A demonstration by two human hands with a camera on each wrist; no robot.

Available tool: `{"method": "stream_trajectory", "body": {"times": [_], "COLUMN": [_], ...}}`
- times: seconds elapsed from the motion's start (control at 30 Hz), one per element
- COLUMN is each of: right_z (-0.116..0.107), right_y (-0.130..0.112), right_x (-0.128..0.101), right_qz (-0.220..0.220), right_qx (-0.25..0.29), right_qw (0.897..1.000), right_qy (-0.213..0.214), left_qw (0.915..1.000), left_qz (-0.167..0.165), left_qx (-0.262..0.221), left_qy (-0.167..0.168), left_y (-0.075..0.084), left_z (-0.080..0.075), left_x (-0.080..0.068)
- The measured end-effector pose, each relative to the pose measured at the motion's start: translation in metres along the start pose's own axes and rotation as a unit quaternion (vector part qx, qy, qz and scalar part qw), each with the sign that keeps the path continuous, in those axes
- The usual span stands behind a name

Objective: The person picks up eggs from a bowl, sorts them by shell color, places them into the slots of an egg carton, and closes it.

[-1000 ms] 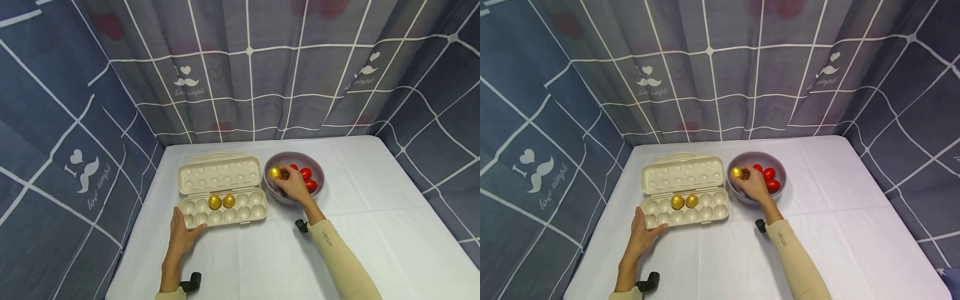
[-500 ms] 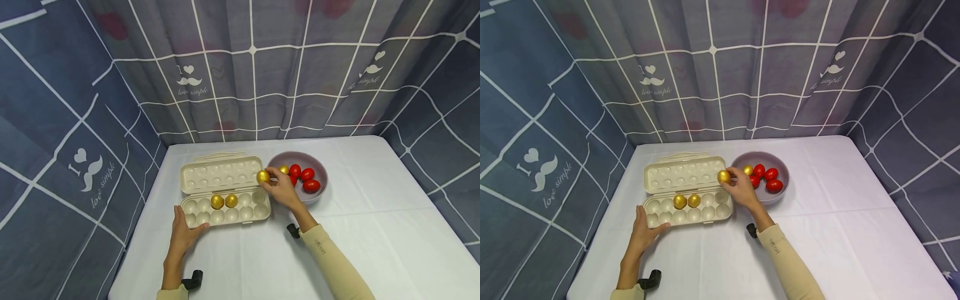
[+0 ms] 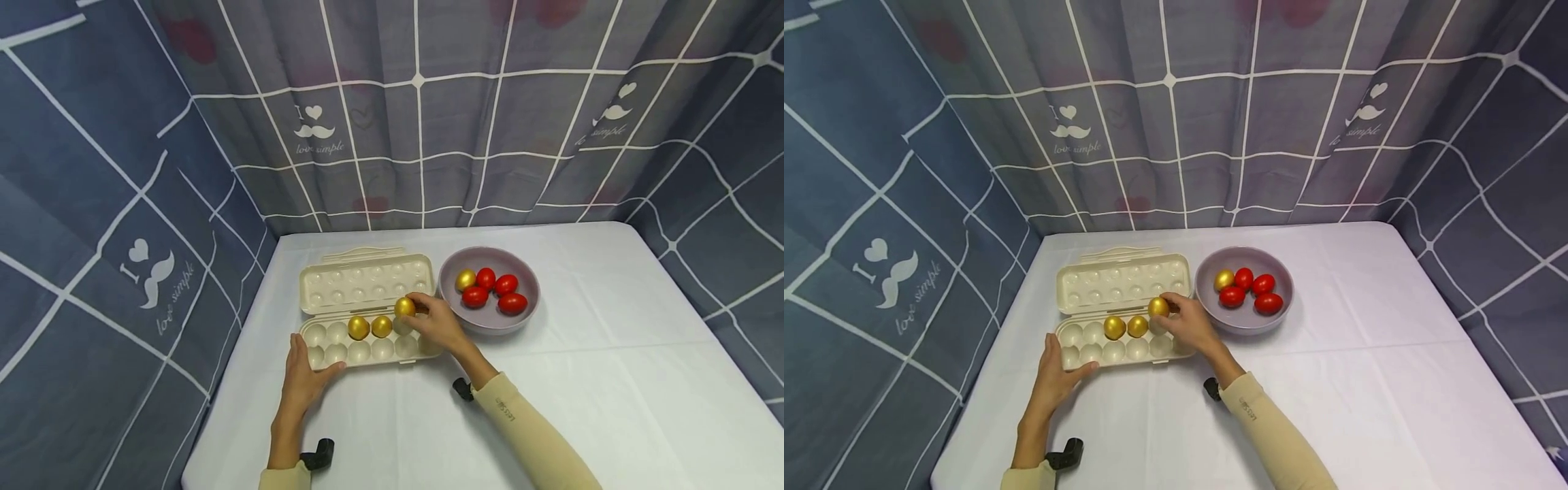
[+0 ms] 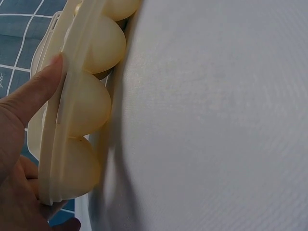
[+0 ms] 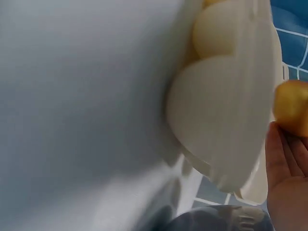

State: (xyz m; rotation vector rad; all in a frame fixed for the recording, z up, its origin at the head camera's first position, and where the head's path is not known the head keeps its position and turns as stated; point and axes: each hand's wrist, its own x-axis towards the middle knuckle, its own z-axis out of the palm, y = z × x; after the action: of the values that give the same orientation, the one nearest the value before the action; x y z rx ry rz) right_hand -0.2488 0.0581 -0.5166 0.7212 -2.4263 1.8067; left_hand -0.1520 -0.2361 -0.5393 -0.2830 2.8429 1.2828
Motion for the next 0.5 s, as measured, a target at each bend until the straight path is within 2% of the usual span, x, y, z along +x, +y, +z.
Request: {"method": "stream_trajectory", "body": {"times": [0.2,0.27,0.37,0.43,0.5], "right_z": [0.008,0.011,0.014,0.015,0.017], "right_y": [0.005,0.006,0.008,0.008,0.009], "right_x": [-0.003,-0.004,-0.004,-0.003,-0.003], "right_qz": [0.012,0.008,-0.005,-0.016,-0.02], "right_qx": [-0.076,-0.127,-0.212,-0.243,-0.252], "right_qw": [0.997,0.991,0.977,0.969,0.967], "right_qy": [-0.023,-0.026,-0.034,-0.038,-0.04], "left_qw": [1.0,1.0,1.0,1.0,0.9999], "left_qz": [0.001,0.001,0.004,0.007,0.011], "left_qx": [-0.003,-0.006,-0.008,-0.006,-0.007], "left_qy": [0.0,-0.002,-0.001,0.003,0.005], "left_y": [-0.001,-0.002,-0.003,-0.004,-0.004], "left_z": [-0.001,0.0,0.001,0.002,0.002], "left_x": [0.0,0.0,0.001,0.001,0.001]}}
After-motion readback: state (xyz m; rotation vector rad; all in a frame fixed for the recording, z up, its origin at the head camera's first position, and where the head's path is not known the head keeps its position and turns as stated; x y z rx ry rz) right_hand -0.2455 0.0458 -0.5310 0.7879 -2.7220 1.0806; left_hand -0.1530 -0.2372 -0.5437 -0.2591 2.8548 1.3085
